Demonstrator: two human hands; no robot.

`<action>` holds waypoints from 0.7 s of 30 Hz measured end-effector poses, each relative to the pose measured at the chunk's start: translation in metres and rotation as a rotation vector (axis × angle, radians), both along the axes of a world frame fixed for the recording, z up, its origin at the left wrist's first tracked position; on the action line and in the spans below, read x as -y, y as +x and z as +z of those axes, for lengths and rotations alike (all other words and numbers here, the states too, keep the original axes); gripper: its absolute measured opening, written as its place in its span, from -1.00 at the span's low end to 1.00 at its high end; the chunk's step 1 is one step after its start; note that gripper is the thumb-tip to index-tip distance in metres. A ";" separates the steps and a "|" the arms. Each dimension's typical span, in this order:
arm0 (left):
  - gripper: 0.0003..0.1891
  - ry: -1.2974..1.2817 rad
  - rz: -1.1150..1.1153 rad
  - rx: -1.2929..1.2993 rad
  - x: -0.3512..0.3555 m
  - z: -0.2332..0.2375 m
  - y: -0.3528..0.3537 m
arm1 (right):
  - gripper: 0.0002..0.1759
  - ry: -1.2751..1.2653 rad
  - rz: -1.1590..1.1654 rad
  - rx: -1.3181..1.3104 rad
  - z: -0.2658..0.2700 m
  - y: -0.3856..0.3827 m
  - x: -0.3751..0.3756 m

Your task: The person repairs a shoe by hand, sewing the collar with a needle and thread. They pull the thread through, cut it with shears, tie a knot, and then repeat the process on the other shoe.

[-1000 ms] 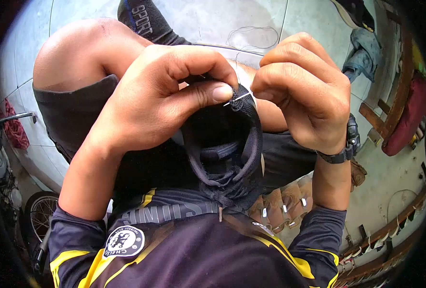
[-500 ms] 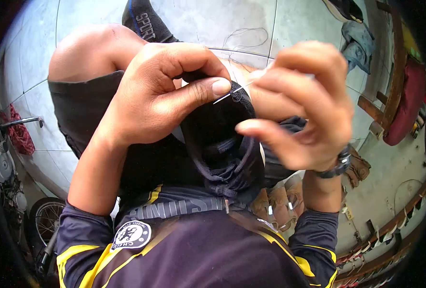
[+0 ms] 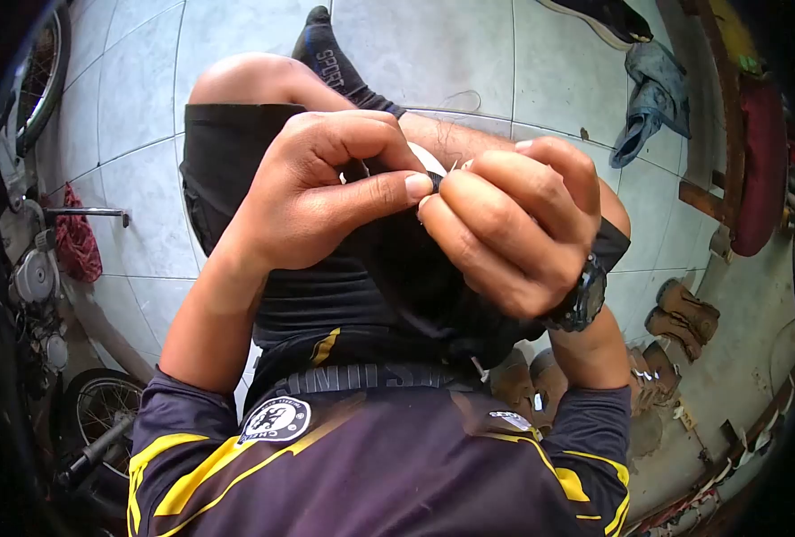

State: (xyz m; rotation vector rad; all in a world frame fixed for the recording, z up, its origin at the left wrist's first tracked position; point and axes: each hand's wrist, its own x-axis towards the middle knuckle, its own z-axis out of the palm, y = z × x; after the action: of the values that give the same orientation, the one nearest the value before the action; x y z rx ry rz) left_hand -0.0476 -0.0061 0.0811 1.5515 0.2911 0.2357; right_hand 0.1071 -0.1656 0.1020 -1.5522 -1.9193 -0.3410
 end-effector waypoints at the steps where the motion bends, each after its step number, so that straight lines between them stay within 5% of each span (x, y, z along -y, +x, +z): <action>1: -0.85 0.038 -0.015 -0.002 0.000 0.003 -0.004 | -0.72 0.031 0.019 0.016 -0.003 -0.001 -0.001; 13: -0.85 0.218 0.081 -0.077 0.015 -0.001 -0.025 | -0.77 0.195 0.262 0.109 -0.020 -0.009 -0.006; 17: -0.82 -0.051 0.038 -0.167 0.004 -0.017 -0.030 | -0.82 0.132 0.379 -0.035 -0.022 -0.019 0.003; 21: -0.85 -0.048 0.030 -0.190 0.004 -0.018 -0.037 | -0.71 -0.101 0.081 -0.476 -0.013 0.012 -0.011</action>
State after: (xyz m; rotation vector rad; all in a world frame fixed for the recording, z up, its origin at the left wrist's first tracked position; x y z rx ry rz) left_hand -0.0850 -0.0097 0.0632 1.5247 0.4667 0.1037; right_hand 0.1186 -0.1548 0.0890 -1.4537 -1.6334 0.1541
